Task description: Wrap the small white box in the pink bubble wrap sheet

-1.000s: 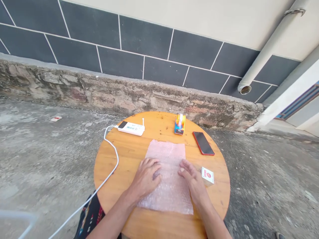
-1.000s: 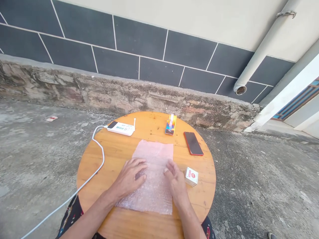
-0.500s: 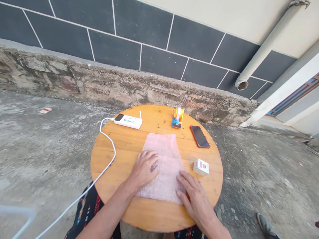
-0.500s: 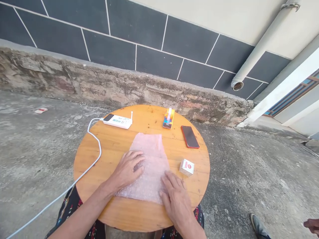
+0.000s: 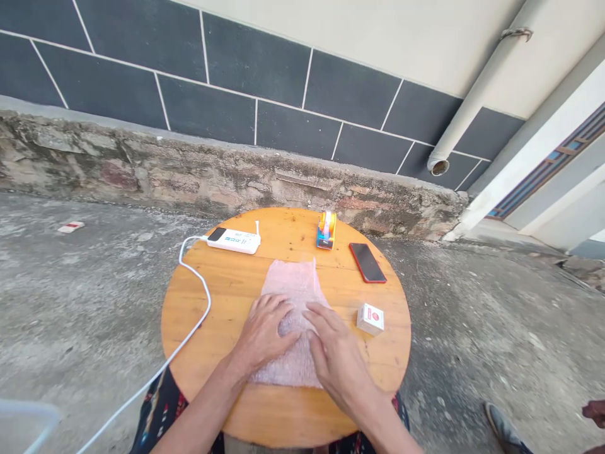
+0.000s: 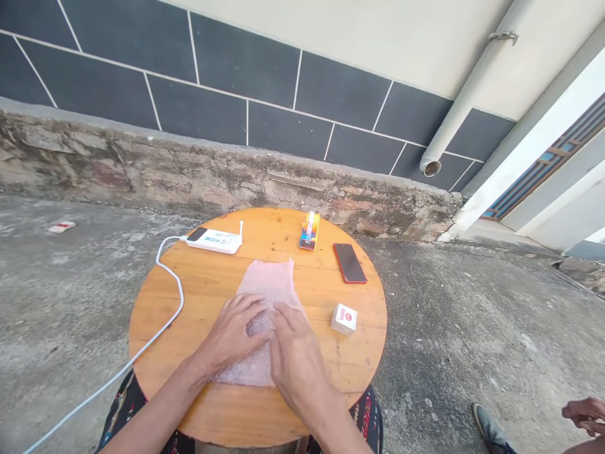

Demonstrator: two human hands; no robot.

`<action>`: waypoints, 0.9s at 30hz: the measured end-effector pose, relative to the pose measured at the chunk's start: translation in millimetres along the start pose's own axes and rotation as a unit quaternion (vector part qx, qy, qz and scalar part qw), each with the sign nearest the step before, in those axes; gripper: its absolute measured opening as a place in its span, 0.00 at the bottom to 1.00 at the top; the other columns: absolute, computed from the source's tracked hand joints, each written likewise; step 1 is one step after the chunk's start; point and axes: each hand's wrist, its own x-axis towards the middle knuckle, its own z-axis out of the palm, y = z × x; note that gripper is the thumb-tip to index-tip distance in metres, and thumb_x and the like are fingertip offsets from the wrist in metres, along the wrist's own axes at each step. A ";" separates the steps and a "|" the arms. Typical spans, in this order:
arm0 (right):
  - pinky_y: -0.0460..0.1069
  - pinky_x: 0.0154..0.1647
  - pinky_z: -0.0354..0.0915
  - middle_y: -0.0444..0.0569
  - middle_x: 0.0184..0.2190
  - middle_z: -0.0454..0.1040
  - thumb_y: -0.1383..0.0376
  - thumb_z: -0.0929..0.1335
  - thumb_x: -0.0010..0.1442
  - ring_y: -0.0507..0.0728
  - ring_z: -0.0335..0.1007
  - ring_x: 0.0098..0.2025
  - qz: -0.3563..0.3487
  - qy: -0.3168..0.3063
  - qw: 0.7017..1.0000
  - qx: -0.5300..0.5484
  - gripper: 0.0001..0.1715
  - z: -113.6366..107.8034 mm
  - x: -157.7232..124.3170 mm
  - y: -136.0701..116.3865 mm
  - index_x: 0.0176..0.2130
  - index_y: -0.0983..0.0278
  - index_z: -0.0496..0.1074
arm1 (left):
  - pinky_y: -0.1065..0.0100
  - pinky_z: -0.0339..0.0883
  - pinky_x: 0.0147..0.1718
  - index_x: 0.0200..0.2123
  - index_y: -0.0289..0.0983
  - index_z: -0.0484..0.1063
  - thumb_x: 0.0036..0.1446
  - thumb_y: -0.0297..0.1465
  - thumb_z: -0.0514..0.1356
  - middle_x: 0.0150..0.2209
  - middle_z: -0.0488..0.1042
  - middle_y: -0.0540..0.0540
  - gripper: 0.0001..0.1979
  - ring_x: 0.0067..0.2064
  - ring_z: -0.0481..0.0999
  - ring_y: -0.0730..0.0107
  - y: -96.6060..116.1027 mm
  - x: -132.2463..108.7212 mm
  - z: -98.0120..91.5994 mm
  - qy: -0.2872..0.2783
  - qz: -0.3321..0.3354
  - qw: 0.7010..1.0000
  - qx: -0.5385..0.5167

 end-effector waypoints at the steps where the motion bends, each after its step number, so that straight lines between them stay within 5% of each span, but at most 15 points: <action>1: 0.52 0.58 0.61 0.52 0.58 0.65 0.73 0.59 0.60 0.55 0.61 0.58 -0.024 -0.043 0.999 -0.011 0.25 10.8 13.5 -0.3 0.56 0.64 0.64 | 0.54 0.60 0.52 0.47 0.42 0.71 0.50 0.32 0.61 0.50 0.71 0.45 0.18 0.53 0.66 0.55 0.6 0.1 -0.6 -0.002 -0.001 1.000 -0.003; 3: 0.51 0.61 0.57 0.49 0.58 0.66 0.69 0.61 0.61 0.55 0.59 0.60 0.002 -0.092 0.992 -0.085 0.25 32.1 34.4 10.2 0.57 0.62 0.64 | 0.55 0.60 0.51 0.46 0.42 0.72 0.50 0.30 0.60 0.49 0.71 0.45 0.18 0.52 0.67 0.57 1.3 0.1 -1.4 -0.004 -0.003 1.000 -0.005; 6: 0.62 0.59 0.55 0.61 0.58 0.65 0.66 0.61 0.62 0.66 0.57 0.60 0.092 -0.061 0.984 -0.139 0.23 52.8 45.7 42.1 0.56 0.71 0.65 | 0.54 0.58 0.53 0.43 0.41 0.73 0.46 0.32 0.63 0.50 0.70 0.44 0.17 0.53 0.65 0.55 0.5 -0.4 -1.3 0.000 -0.007 1.000 -0.003; 10: 0.62 0.59 0.51 0.61 0.61 0.61 0.61 0.60 0.65 0.67 0.53 0.62 0.124 -0.045 0.976 -0.175 0.27 57.3 37.7 71.7 0.60 0.70 0.60 | 0.54 0.57 0.54 0.42 0.41 0.73 0.43 0.33 0.65 0.51 0.70 0.45 0.18 0.53 0.65 0.55 -0.8 -1.2 -0.6 -0.001 -0.006 1.000 -0.007; 22: 0.58 0.60 0.50 0.56 0.61 0.62 0.60 0.59 0.65 0.64 0.54 0.62 0.120 -0.035 0.977 -0.170 0.27 58.8 32.0 78.3 0.60 0.67 0.61 | 0.54 0.59 0.53 0.42 0.41 0.72 0.47 0.29 0.62 0.52 0.70 0.44 0.16 0.53 0.65 0.55 6.4 -0.2 -9.6 -0.033 -0.017 0.999 0.001; 27: 0.59 0.60 0.50 0.57 0.61 0.62 0.61 0.60 0.64 0.65 0.54 0.62 0.123 -0.031 0.979 -0.158 0.27 60.1 31.9 80.8 0.60 0.68 0.62 | 0.59 0.60 0.51 0.39 0.40 0.71 0.52 0.25 0.55 0.46 0.72 0.46 0.11 0.50 0.67 0.61 23.0 22.7 -15.6 -0.070 0.020 0.996 0.041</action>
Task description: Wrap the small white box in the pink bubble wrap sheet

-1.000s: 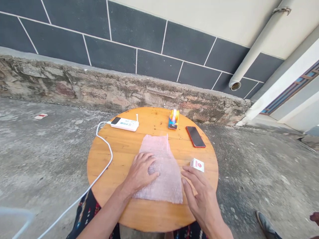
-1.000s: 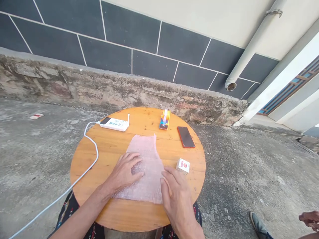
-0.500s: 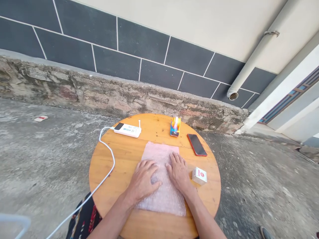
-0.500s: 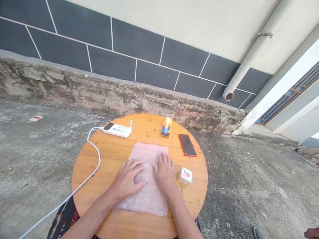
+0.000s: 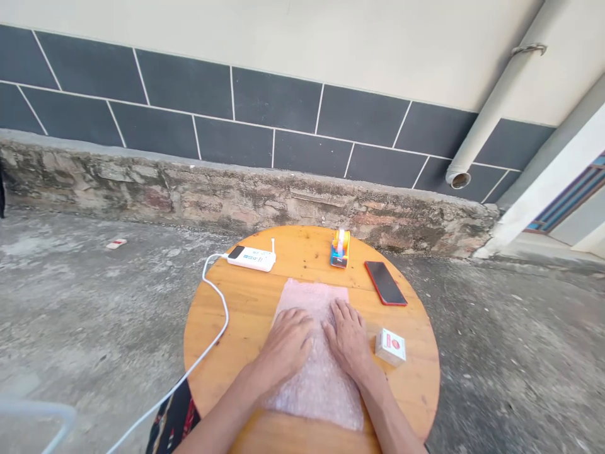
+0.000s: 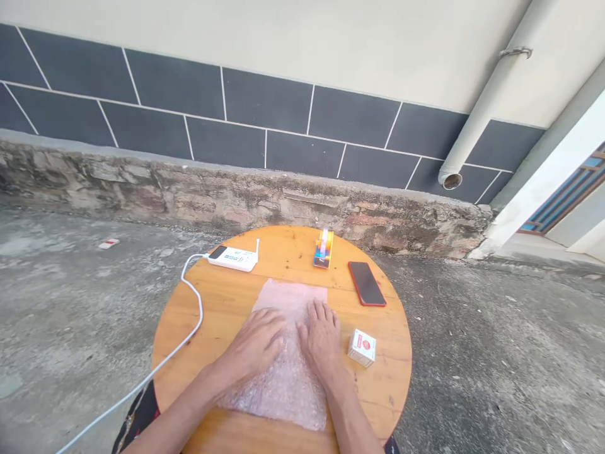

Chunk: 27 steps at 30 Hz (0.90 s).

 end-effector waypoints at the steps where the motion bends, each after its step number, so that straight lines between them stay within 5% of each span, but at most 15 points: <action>1: 0.60 0.60 0.50 0.57 0.61 0.62 0.61 0.60 0.64 0.65 0.54 0.62 0.001 0.000 1.000 0.002 0.27 0.3 0.4 0.1 0.59 0.68 0.62 | 0.60 0.60 0.52 0.40 0.40 0.71 0.52 0.24 0.54 0.46 0.72 0.46 0.12 0.51 0.67 0.62 -0.5 7.6 -0.1 -0.001 0.004 1.000 0.006; 5: 0.60 0.59 0.50 0.57 0.60 0.63 0.60 0.60 0.64 0.65 0.55 0.62 0.001 0.002 1.000 0.004 0.27 0.7 1.3 0.3 0.59 0.68 0.63 | 0.61 0.61 0.51 0.41 0.41 0.72 0.52 0.26 0.56 0.47 0.73 0.47 0.13 0.51 0.69 0.63 -23.0 31.6 -1.5 -0.005 -0.010 0.999 0.031; 9: 0.59 0.59 0.50 0.56 0.60 0.63 0.60 0.60 0.64 0.65 0.55 0.61 0.004 0.009 1.000 0.012 0.27 1.4 0.2 0.4 0.59 0.67 0.62 | 0.52 0.61 0.49 0.41 0.36 0.71 0.55 0.27 0.53 0.44 0.74 0.39 0.11 0.49 0.69 0.55 -46.9 22.6 -11.5 0.031 -0.092 0.993 0.066; 18: 0.60 0.61 0.47 0.57 0.61 0.62 0.59 0.60 0.64 0.65 0.53 0.62 0.002 0.011 1.000 0.025 0.27 1.5 -1.4 1.2 0.60 0.67 0.61 | 0.53 0.58 0.57 0.48 0.41 0.70 0.53 0.29 0.58 0.56 0.68 0.43 0.17 0.58 0.63 0.55 -10.0 -53.3 13.4 0.034 -0.018 0.999 -0.008; 27: 0.57 0.58 0.56 0.63 0.59 0.62 0.69 0.57 0.63 0.63 0.57 0.61 0.011 0.023 0.999 0.040 0.24 -7.9 1.4 -0.9 0.57 0.74 0.63 | 0.50 0.57 0.58 0.48 0.40 0.70 0.44 0.34 0.65 0.56 0.68 0.41 0.24 0.58 0.63 0.50 -10.7 -58.0 15.3 0.052 -0.032 0.998 -0.026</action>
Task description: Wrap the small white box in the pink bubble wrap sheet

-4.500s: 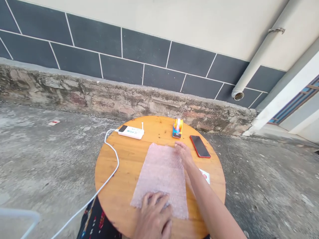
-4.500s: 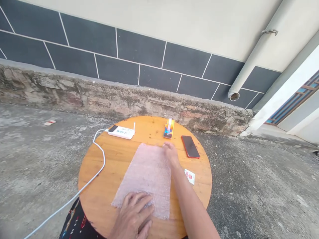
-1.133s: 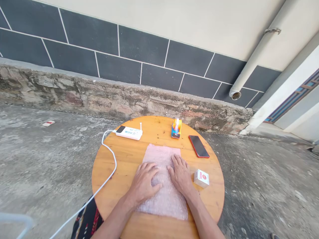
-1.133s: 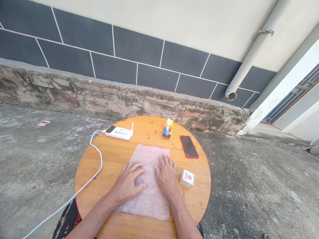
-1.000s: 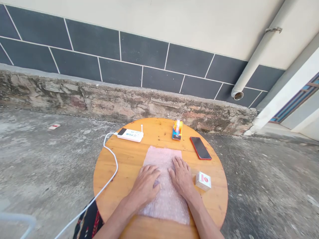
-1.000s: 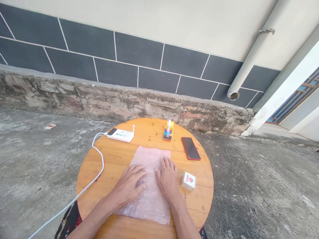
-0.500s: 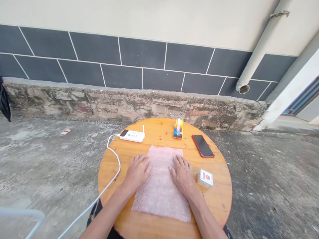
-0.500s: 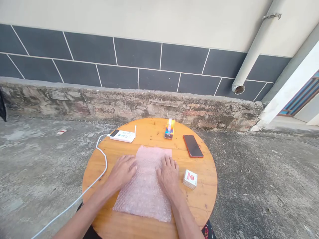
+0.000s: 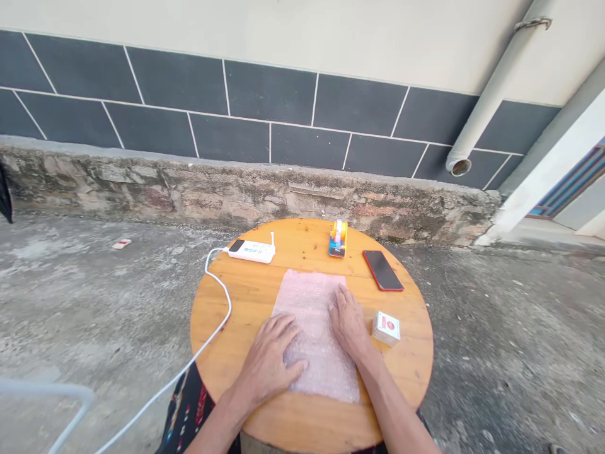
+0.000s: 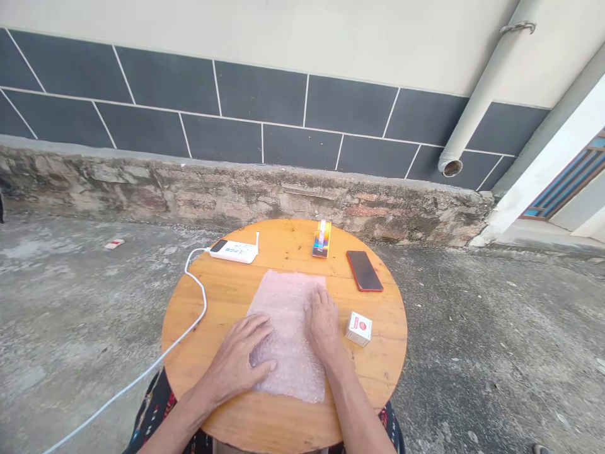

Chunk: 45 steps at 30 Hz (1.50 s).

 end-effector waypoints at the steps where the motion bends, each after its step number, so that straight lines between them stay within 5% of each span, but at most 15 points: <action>1: 0.56 0.58 0.56 0.62 0.60 0.61 0.69 0.57 0.62 0.62 0.56 0.61 -0.004 0.002 1.000 0.003 0.25 -5.9 -0.7 -1.8 0.57 0.73 0.63 | 0.49 0.58 0.57 0.48 0.41 0.70 0.43 0.34 0.66 0.56 0.67 0.41 0.25 0.58 0.63 0.50 0.2 -0.4 0.2 0.000 0.001 1.000 0.000; 5: 0.57 0.58 0.56 0.57 0.62 0.58 0.69 0.59 0.60 0.62 0.54 0.62 -0.037 0.026 0.999 0.006 0.24 -41.8 -12.3 4.4 0.56 0.67 0.65 | 0.49 0.59 0.56 0.48 0.41 0.70 0.44 0.36 0.65 0.56 0.67 0.41 0.25 0.58 0.63 0.49 -2.2 -2.5 3.0 0.008 0.014 1.000 0.002; 8: 0.59 0.55 0.56 0.55 0.59 0.63 0.65 0.63 0.59 0.64 0.59 0.59 -0.048 0.004 0.998 -0.033 0.26 -66.0 -29.2 31.5 0.56 0.62 0.64 | 0.49 0.59 0.56 0.48 0.41 0.70 0.45 0.37 0.65 0.56 0.67 0.41 0.24 0.58 0.63 0.49 -4.8 -3.2 4.7 0.008 0.020 1.000 0.006; 11: 0.59 0.52 0.58 0.58 0.55 0.69 0.65 0.65 0.54 0.66 0.64 0.55 0.009 -0.037 0.995 -0.095 0.30 -76.8 -44.3 66.6 0.56 0.65 0.64 | 0.50 0.59 0.56 0.48 0.40 0.70 0.45 0.38 0.66 0.56 0.67 0.41 0.25 0.58 0.63 0.49 -5.8 -3.3 5.6 0.007 0.018 1.000 0.010; 15: 0.55 0.46 0.62 0.56 0.45 0.75 0.67 0.65 0.55 0.63 0.72 0.45 0.036 -0.081 0.992 -0.085 0.23 -80.5 -50.4 88.3 0.51 0.66 0.68 | 0.50 0.57 0.57 0.49 0.39 0.70 0.43 0.37 0.67 0.56 0.67 0.41 0.27 0.58 0.63 0.50 -4.6 -3.1 5.2 0.006 0.011 1.000 0.013; 21: 0.55 0.47 0.62 0.54 0.48 0.74 0.65 0.65 0.55 0.62 0.70 0.48 -0.023 -0.054 0.997 0.057 0.23 -80.8 -41.2 34.1 0.52 0.64 0.67 | 0.51 0.56 0.58 0.50 0.40 0.69 0.43 0.36 0.66 0.56 0.67 0.42 0.28 0.58 0.63 0.51 -2.8 -2.3 3.0 -0.001 0.008 1.000 0.001; 27: 0.52 0.50 0.58 0.51 0.47 0.74 0.71 0.66 0.51 0.60 0.69 0.48 -0.116 -0.100 0.983 0.099 0.26 -64.0 -21.9 -26.7 0.51 0.63 0.68 | 0.53 0.54 0.59 0.59 0.38 0.58 0.42 0.36 0.67 0.58 0.64 0.39 0.40 0.59 0.61 0.52 -2.3 -2.5 1.2 -0.002 -0.016 0.999 -0.030; 45: 0.50 0.46 0.55 0.49 0.43 0.74 0.69 0.68 0.50 0.59 0.68 0.45 -0.105 -0.167 0.978 0.073 0.24 -47.7 -4.7 -38.0 0.49 0.61 0.69 | 0.53 0.53 0.59 0.63 0.41 0.52 0.41 0.33 0.67 0.59 0.63 0.42 0.45 0.59 0.60 0.53 -2.6 -2.3 0.0 0.006 -0.017 0.997 -0.071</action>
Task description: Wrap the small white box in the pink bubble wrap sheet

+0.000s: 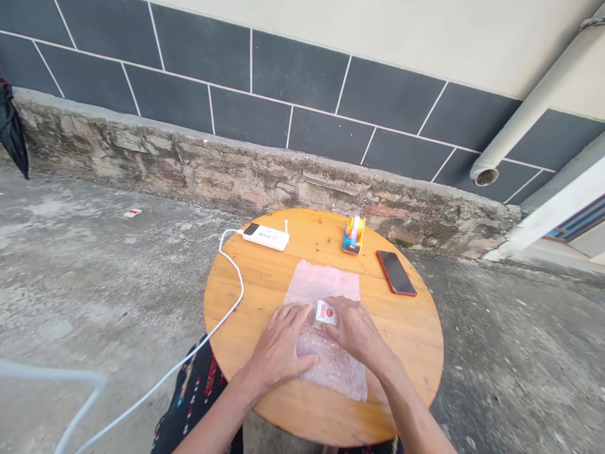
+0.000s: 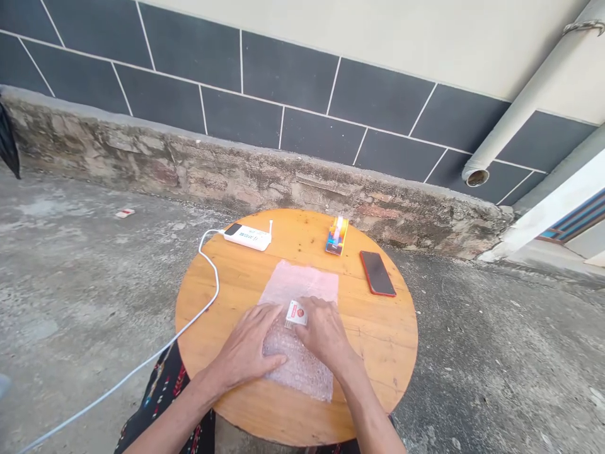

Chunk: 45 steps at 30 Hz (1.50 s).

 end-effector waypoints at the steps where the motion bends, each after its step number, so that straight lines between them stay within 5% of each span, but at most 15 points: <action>1: 0.50 0.46 0.55 0.49 0.43 0.74 0.68 0.68 0.50 0.59 0.68 0.45 0.001 -0.001 1.000 -0.001 0.24 0.1 -0.1 -0.2 0.49 0.61 0.69 | 0.53 0.53 0.59 0.63 0.41 0.51 0.41 0.33 0.67 0.59 0.63 0.42 0.45 0.59 0.60 0.53 -0.2 -0.1 0.1 0.001 0.000 1.000 0.000; 40: 0.51 0.47 0.57 0.50 0.43 0.74 0.69 0.68 0.53 0.60 0.68 0.47 -0.010 0.010 1.000 0.007 0.24 2.6 -1.6 -0.6 0.51 0.61 0.69 | 0.52 0.53 0.59 0.62 0.42 0.52 0.41 0.32 0.66 0.58 0.63 0.42 0.44 0.59 0.60 0.53 2.6 0.1 -2.1 0.000 0.008 1.000 -0.002; 45: 0.55 0.52 0.57 0.56 0.54 0.68 0.66 0.68 0.55 0.62 0.63 0.54 -0.015 0.069 0.997 0.009 0.28 0.7 -14.2 3.8 0.55 0.64 0.64 | 0.52 0.54 0.59 0.62 0.41 0.55 0.43 0.33 0.65 0.58 0.64 0.42 0.41 0.59 0.61 0.53 4.4 -0.7 -4.8 -0.002 0.010 1.000 0.000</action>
